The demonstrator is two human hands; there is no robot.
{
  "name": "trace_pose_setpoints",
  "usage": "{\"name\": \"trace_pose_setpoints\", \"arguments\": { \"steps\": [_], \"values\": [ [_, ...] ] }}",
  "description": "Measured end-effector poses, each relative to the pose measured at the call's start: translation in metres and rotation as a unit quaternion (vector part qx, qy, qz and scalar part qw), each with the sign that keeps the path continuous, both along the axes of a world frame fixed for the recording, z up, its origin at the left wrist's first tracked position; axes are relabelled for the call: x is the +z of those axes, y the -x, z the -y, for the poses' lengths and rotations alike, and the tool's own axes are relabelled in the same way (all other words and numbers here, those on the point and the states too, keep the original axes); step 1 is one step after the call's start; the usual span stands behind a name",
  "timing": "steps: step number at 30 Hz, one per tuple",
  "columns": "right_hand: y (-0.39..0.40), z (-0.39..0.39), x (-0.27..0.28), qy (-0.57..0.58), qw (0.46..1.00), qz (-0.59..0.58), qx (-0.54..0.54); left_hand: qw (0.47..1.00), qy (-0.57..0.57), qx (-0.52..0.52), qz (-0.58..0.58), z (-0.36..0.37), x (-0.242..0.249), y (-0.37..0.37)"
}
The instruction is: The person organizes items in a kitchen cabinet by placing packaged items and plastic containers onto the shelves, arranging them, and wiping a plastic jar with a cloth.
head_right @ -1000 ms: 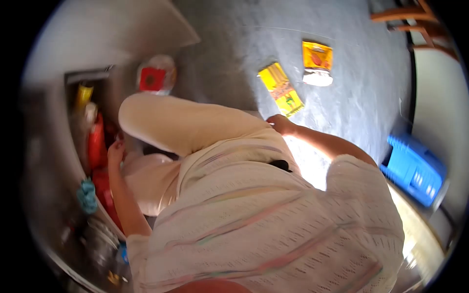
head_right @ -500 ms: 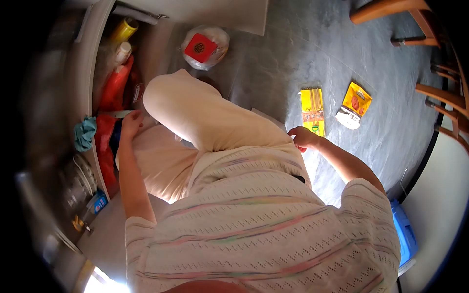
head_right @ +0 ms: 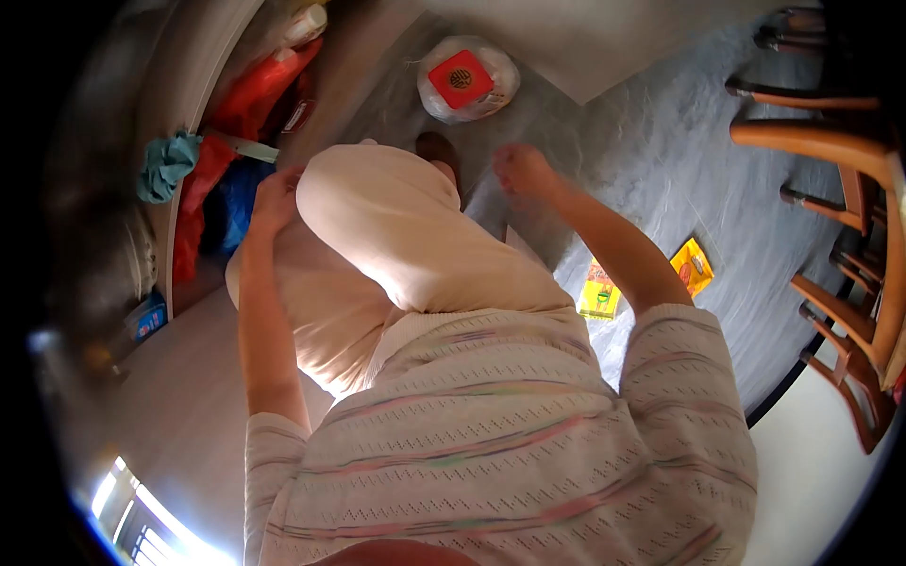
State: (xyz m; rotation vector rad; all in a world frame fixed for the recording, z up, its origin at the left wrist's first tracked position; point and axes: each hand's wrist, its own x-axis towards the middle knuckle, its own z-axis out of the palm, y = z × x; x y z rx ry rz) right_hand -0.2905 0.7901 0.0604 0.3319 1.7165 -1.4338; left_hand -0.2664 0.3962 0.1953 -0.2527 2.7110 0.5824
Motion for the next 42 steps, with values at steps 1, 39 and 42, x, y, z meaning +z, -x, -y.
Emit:
{"name": "trace_pose_setpoints", "arguments": {
  "steps": [1,39,42],
  "values": [
    [0.019,0.015,0.005,-0.037,0.999,-0.030,0.024,1.000,-0.004,0.000,-0.005,-0.004,0.005,0.003],
    [0.134,0.069,0.010,-0.087,0.978,-0.191,0.009,0.962,-0.189,0.072,-0.184,-0.090,0.005,0.055],
    [0.107,0.086,0.053,-0.082,0.961,-0.256,0.063,0.953,-0.227,0.073,-0.188,-0.103,-0.006,0.070]
  ]
}}
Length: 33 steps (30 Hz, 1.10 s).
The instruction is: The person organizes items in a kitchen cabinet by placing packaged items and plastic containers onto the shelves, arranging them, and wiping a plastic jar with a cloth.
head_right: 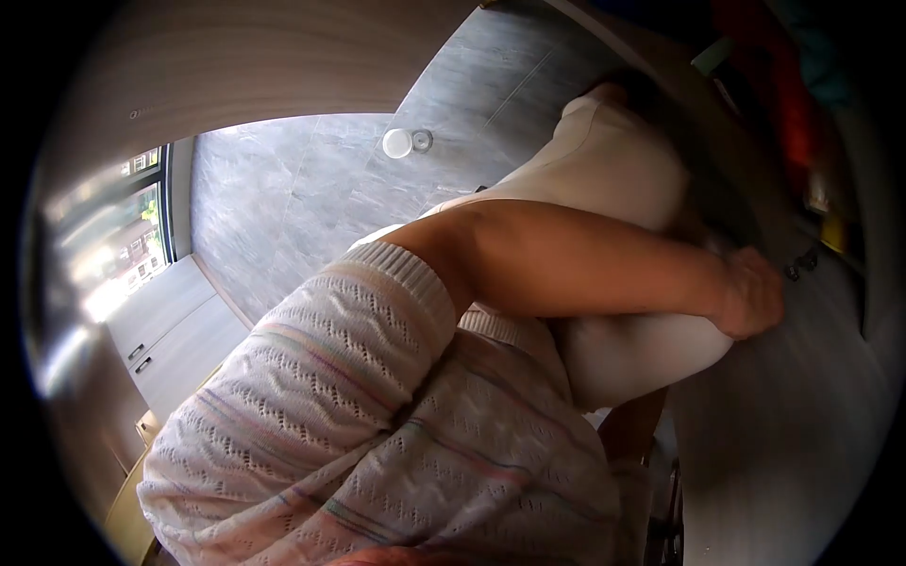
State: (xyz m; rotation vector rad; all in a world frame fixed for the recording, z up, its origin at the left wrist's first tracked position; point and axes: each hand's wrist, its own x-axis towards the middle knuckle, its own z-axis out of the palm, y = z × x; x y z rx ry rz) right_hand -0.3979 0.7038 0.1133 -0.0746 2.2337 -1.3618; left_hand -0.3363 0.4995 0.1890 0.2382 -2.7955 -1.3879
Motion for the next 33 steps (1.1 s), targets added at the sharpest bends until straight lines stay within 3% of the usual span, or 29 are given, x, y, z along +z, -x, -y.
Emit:
{"name": "trace_pose_setpoints", "arguments": {
  "steps": [4,8,10,11,12,13,14,15,16,17,19,20,22,27,30,33],
  "values": [
    [-0.035,0.025,0.048,-0.011,0.995,-0.073,0.071,0.997,0.024,-0.061,-0.043,0.006,0.024,-0.024],
    [-0.063,0.043,0.087,-0.023,0.985,-0.131,0.112,0.997,0.018,-0.078,-0.007,0.017,0.034,-0.012],
    [-0.073,0.052,0.099,-0.026,0.978,-0.157,0.138,0.994,0.007,0.044,-0.097,0.044,0.036,-0.041],
    [-0.076,0.059,0.104,-0.029,0.975,-0.163,0.148,0.966,0.004,0.171,-0.195,0.059,0.034,-0.074],
    [-0.081,0.065,0.109,-0.037,0.972,-0.173,0.157,0.970,-0.047,0.199,-0.129,0.083,0.030,-0.099],
    [-0.091,0.073,0.116,-0.047,0.969,-0.180,0.162,0.950,-0.001,0.253,-0.183,0.101,0.016,-0.134],
    [-0.103,0.086,0.122,-0.077,0.966,-0.187,0.164,0.936,0.066,0.310,-0.153,0.117,-0.001,-0.176],
    [-0.100,0.089,0.118,-0.071,0.960,-0.204,0.176,0.953,0.128,0.271,-0.040,0.132,-0.023,-0.220],
    [-0.092,0.086,0.111,-0.068,0.955,-0.219,0.188,0.929,0.056,0.362,-0.055,0.138,-0.065,-0.258],
    [-0.087,0.082,0.105,-0.069,0.949,-0.233,0.199,0.923,0.122,0.348,0.110,0.135,-0.052,-0.306],
    [-0.080,0.080,0.093,-0.067,0.953,-0.195,0.222,0.851,0.150,0.419,0.277,0.116,-0.167,-0.392],
    [-0.073,0.078,0.093,-0.063,0.955,-0.189,0.220,0.814,0.158,0.366,0.423,0.099,-0.169,-0.419],
    [-0.091,0.092,0.102,-0.063,0.954,-0.200,0.213,0.753,0.083,0.343,0.556,0.078,-0.177,-0.454],
    [-0.097,0.109,0.091,-0.033,0.959,-0.209,0.187,0.757,0.073,0.440,0.478,0.058,-0.250,-0.496],
    [-0.098,0.113,0.092,-0.062,0.949,-0.237,0.197,0.761,0.061,0.413,0.496,0.071,-0.220,-0.477],
    [-0.098,0.114,0.087,-0.100,0.945,-0.241,0.198,0.806,0.043,0.464,0.365,0.088,-0.223,-0.462]
  ]
}}
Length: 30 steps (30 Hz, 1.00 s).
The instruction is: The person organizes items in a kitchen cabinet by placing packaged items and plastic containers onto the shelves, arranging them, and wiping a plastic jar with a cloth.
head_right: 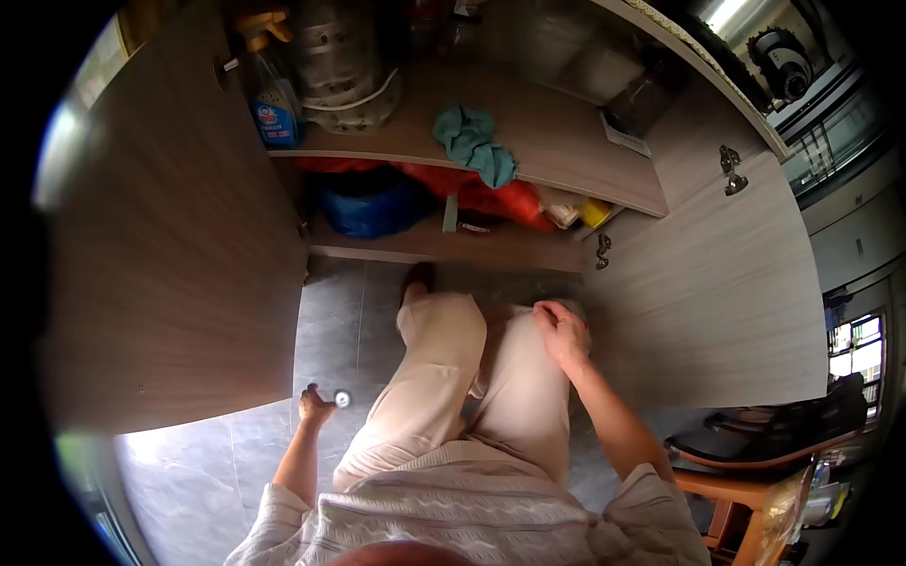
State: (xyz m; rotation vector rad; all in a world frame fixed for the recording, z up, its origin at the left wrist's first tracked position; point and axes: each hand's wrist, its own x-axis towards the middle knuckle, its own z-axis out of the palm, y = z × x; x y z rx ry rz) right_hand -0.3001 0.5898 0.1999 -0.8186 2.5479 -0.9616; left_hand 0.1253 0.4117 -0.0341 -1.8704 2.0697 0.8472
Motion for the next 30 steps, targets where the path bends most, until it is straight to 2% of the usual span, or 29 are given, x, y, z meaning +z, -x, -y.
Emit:
{"name": "trace_pose_setpoints", "arguments": {
  "steps": [1,3,4,5,6,7,8,10,14,18,23,26,28,29,30],
  "values": [
    [0.000,0.000,0.001,0.010,1.000,0.006,0.005,0.992,-0.024,0.068,-0.107,0.011,-0.017,0.004],
    [0.002,-0.002,0.003,0.028,0.999,0.021,0.014,0.925,-0.145,0.219,-0.273,0.034,0.057,0.042],
    [0.002,-0.002,0.005,0.024,0.999,0.018,0.013,0.952,-0.004,0.108,-0.287,0.051,0.029,0.046],
    [0.001,-0.002,0.008,0.019,1.000,0.014,0.013,0.968,0.072,0.022,-0.241,0.053,0.126,0.076],
    [0.002,-0.001,0.011,0.012,1.000,0.011,0.013,0.945,0.148,0.006,-0.291,0.065,0.135,0.092],
    [0.004,-0.001,0.012,0.037,0.999,0.012,0.010,0.879,-0.046,0.125,-0.458,0.081,0.142,0.108],
    [0.006,-0.003,0.010,0.056,0.998,0.019,0.007,0.817,-0.113,0.102,-0.556,0.093,0.167,0.121],
    [0.005,-0.008,0.006,0.061,0.998,0.022,0.007,0.804,-0.063,0.054,-0.589,0.096,0.231,0.155],
    [0.003,-0.015,0.017,0.058,0.998,-0.006,-0.006,0.784,-0.082,-0.026,-0.615,0.085,0.311,0.200],
    [0.003,-0.028,0.018,0.058,0.998,-0.002,-0.019,0.778,-0.109,-0.084,-0.613,0.067,0.348,0.229],
    [0.007,-0.042,0.026,0.052,0.997,0.049,-0.034,0.784,-0.143,-0.162,-0.582,0.049,0.368,0.266],
    [0.012,-0.022,0.050,0.215,0.975,0.048,0.035,0.820,-0.134,-0.188,-0.524,0.043,0.374,0.303],
    [0.001,0.005,0.093,0.214,0.967,-0.020,0.133,0.827,-0.164,-0.222,-0.489,0.047,0.369,0.324],
    [-0.004,0.025,0.106,0.230,0.958,-0.025,0.172,0.832,-0.159,-0.234,-0.478,0.046,0.368,0.333],
    [-0.002,0.043,0.104,0.186,0.970,0.013,0.155,0.828,-0.178,-0.242,-0.474,0.048,0.365,0.340]
  ]
}}
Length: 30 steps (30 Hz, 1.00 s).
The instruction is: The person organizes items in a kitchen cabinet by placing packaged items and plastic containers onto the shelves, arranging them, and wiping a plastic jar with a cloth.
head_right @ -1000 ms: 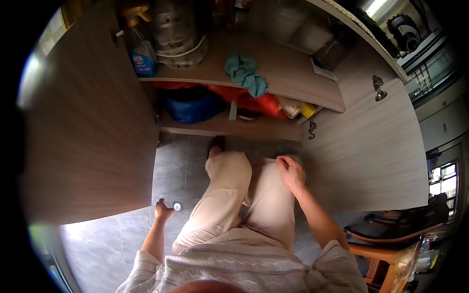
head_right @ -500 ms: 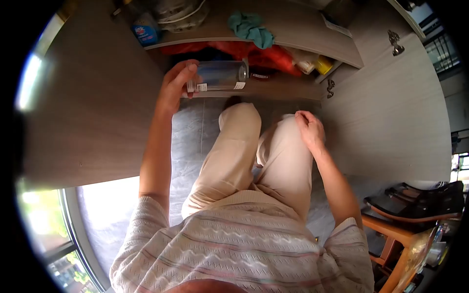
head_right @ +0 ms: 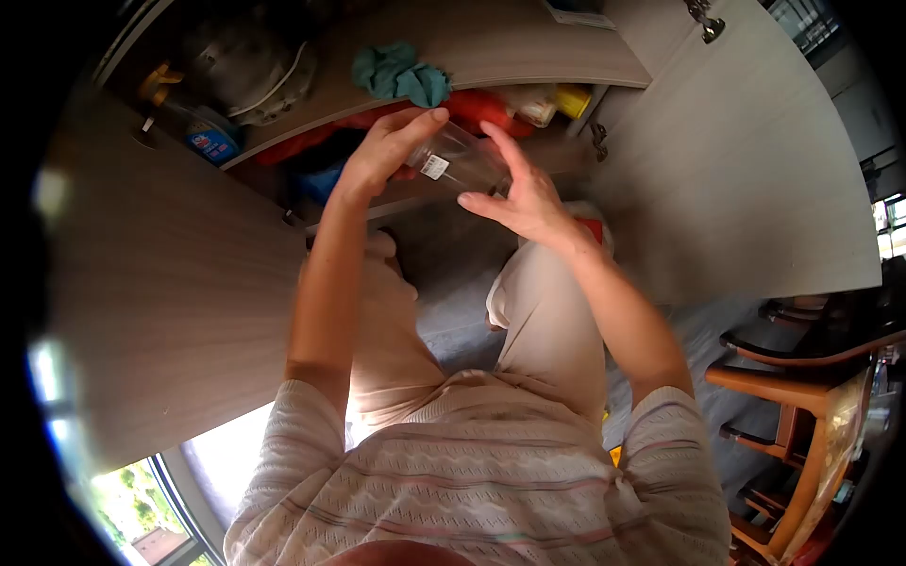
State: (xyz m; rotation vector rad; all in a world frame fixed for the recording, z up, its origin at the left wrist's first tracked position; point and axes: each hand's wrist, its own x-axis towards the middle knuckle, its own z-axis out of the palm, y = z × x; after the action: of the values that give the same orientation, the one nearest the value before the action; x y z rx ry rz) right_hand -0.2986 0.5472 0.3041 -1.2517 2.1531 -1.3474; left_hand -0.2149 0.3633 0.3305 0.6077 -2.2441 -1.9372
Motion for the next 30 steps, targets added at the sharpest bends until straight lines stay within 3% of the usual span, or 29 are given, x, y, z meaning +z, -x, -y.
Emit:
{"name": "trace_pose_setpoints", "arguments": {
  "steps": [1,4,7,10,11,13,14,15,18,19,21,23,24,27,28,29,30],
  "values": [
    [0.005,0.018,-0.005,-0.049,0.998,0.030,-0.010,1.000,-0.009,-0.016,0.002,0.005,-0.004,0.006],
    [0.021,0.058,-0.030,0.086,0.967,0.232,0.063,0.989,-0.084,0.040,-0.111,0.026,-0.034,0.009],
    [0.012,0.098,-0.051,0.119,0.984,0.101,0.082,0.966,-0.197,0.064,-0.153,0.046,-0.068,0.007],
    [0.038,0.120,-0.025,-0.058,0.968,0.068,0.236,0.942,-0.274,0.099,-0.165,0.063,-0.053,-0.008],
    [0.057,0.131,-0.016,-0.120,0.944,0.046,0.304,0.950,-0.231,0.113,-0.175,0.069,-0.049,-0.013],
    [0.087,0.163,-0.006,-0.112,0.934,0.222,0.257,0.960,-0.148,0.145,-0.189,0.077,-0.049,-0.022],
    [0.099,0.187,-0.005,-0.042,0.983,-0.015,0.177,0.962,-0.128,0.162,-0.178,0.077,-0.051,-0.024],
    [0.106,0.211,-0.004,0.035,0.963,-0.253,0.084,0.967,-0.086,0.169,-0.172,0.079,-0.054,-0.026],
    [0.099,0.261,-0.040,-0.101,0.938,-0.326,0.060,0.968,0.004,0.178,-0.175,0.079,-0.056,-0.022],
    [0.091,0.264,-0.059,-0.042,0.877,-0.478,-0.013,0.968,0.020,0.188,-0.165,0.080,-0.054,-0.022],
    [0.087,0.272,-0.063,-0.063,0.925,-0.372,-0.047,0.966,0.052,0.209,-0.145,0.083,-0.049,-0.023],
    [0.085,0.259,-0.036,-0.093,0.989,-0.115,-0.011,0.960,0.094,0.232,-0.122,0.085,-0.046,-0.023],
    [0.082,0.249,-0.020,-0.106,0.994,0.019,0.008,0.957,0.121,0.241,-0.110,0.087,-0.049,-0.022],
    [0.047,0.207,0.017,0.013,0.979,0.179,0.098,0.959,0.144,0.237,-0.060,0.087,-0.056,-0.014],
    [0.037,0.202,0.006,0.072,0.989,-0.017,0.129,0.963,0.143,0.227,-0.039,0.083,-0.055,-0.011],
    [0.023,0.197,0.000,0.129,0.957,-0.212,0.153,0.978,0.118,0.170,-0.019,0.076,-0.041,-0.013],
    [0.013,0.194,-0.001,0.103,0.958,-0.227,0.141,0.974,0.143,0.173,-0.028,0.073,-0.044,-0.013]
  ]
}}
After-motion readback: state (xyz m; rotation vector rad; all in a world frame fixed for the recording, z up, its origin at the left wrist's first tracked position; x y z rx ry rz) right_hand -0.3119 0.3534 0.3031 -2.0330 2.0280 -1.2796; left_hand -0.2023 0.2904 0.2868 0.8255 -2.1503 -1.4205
